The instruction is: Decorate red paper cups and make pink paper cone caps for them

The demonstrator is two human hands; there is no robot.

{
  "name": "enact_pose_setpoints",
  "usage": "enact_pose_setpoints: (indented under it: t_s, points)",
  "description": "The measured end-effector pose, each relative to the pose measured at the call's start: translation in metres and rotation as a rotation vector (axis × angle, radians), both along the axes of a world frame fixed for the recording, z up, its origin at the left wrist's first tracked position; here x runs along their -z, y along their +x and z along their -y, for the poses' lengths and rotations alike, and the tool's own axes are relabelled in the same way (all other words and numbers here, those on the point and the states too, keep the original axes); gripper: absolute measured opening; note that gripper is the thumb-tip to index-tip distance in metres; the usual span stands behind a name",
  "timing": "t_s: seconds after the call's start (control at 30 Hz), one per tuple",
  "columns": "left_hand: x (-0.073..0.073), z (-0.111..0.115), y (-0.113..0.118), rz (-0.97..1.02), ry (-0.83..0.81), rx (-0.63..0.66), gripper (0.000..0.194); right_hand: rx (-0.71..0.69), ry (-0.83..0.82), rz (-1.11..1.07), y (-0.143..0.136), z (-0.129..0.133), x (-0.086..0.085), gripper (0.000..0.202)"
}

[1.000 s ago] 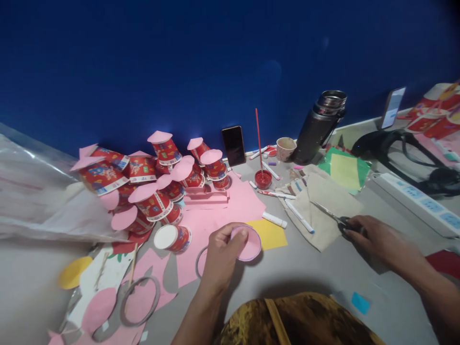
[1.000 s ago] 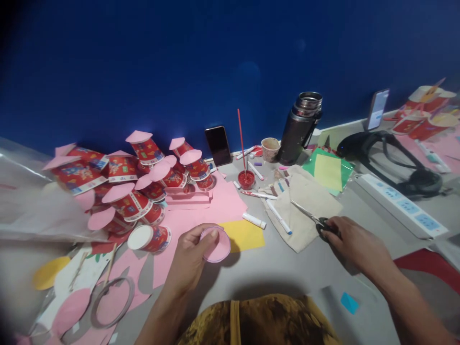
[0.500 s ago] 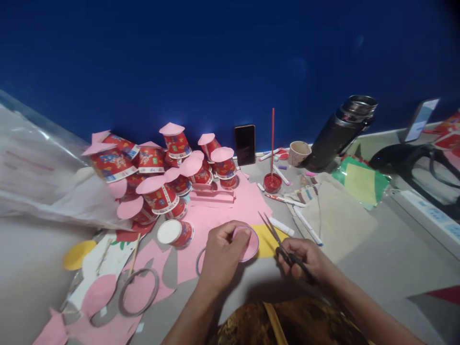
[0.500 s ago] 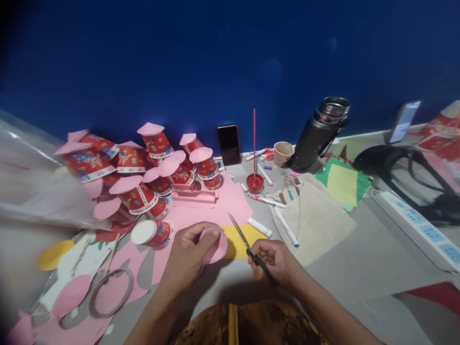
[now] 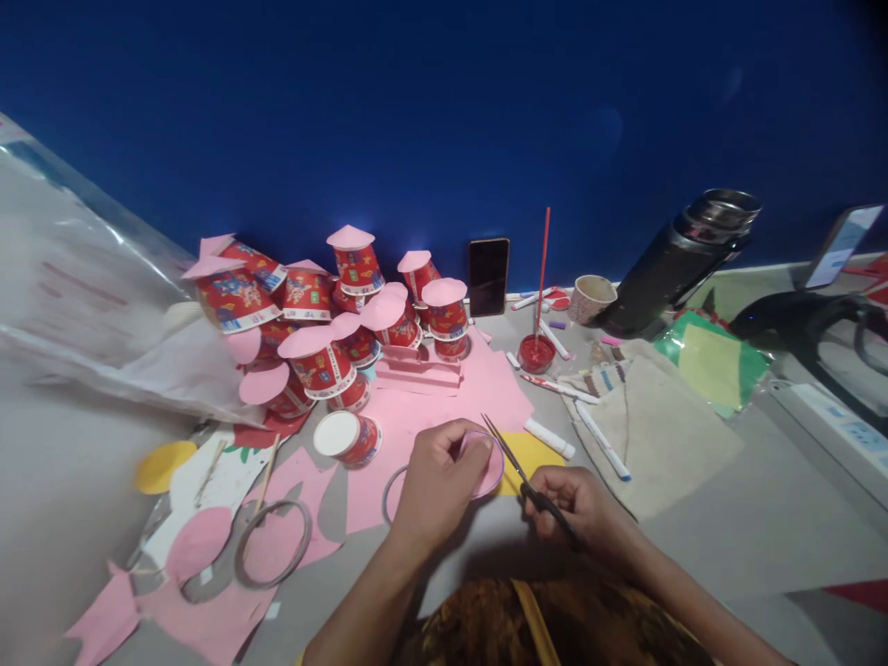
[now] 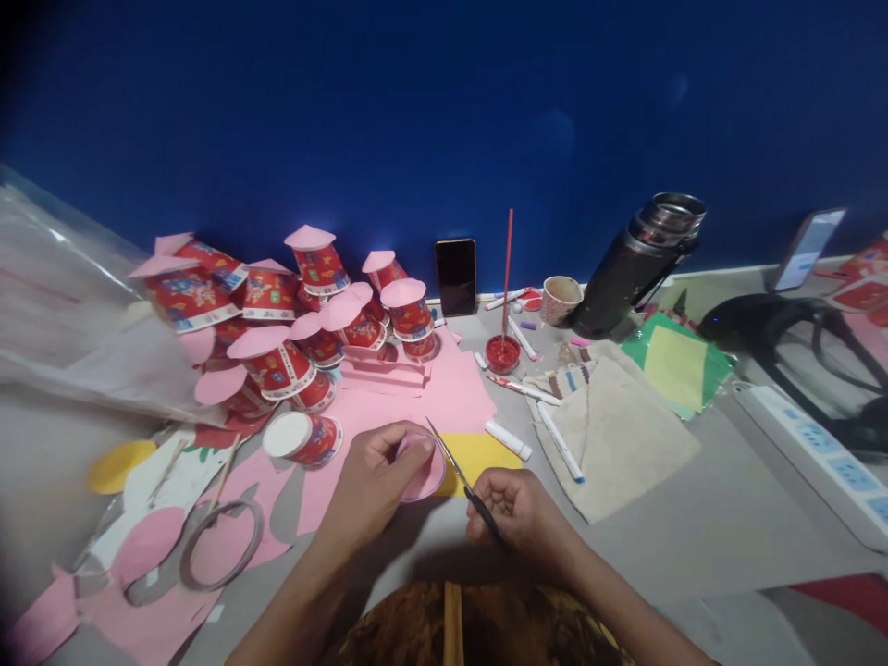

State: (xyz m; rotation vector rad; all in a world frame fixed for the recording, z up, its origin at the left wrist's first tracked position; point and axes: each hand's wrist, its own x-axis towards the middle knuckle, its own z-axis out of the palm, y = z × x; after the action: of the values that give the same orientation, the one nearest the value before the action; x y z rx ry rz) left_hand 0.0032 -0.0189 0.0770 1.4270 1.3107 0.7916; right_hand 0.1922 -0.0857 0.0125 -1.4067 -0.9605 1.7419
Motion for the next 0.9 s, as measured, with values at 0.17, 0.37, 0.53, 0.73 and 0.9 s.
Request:
enact_pose_setpoints:
  t_s: [0.17,0.37,0.53,0.73,0.9]
  points:
    - [-0.002,0.001,0.0,-0.006,0.0,0.005,0.023,0.0,-0.003,0.056,0.0,0.003,0.001,0.019]
    - [-0.003,0.002,0.0,-0.017,0.008,0.002,0.022,0.0,0.005,0.105,-0.001,0.004,-0.004,0.018]
    - [-0.002,0.004,0.0,-0.026,0.032,-0.001,0.023,-0.003,0.027,0.148,-0.003,0.005,-0.007,0.017]
    - [-0.004,0.007,0.003,-0.028,0.041,-0.007,0.025,0.012,0.047,0.164,-0.004,0.006,-0.006,0.017]
    - [-0.004,0.007,0.004,-0.015,0.039,-0.018,0.025,-0.03,0.041,0.158,0.0,0.004,-0.01,0.017]
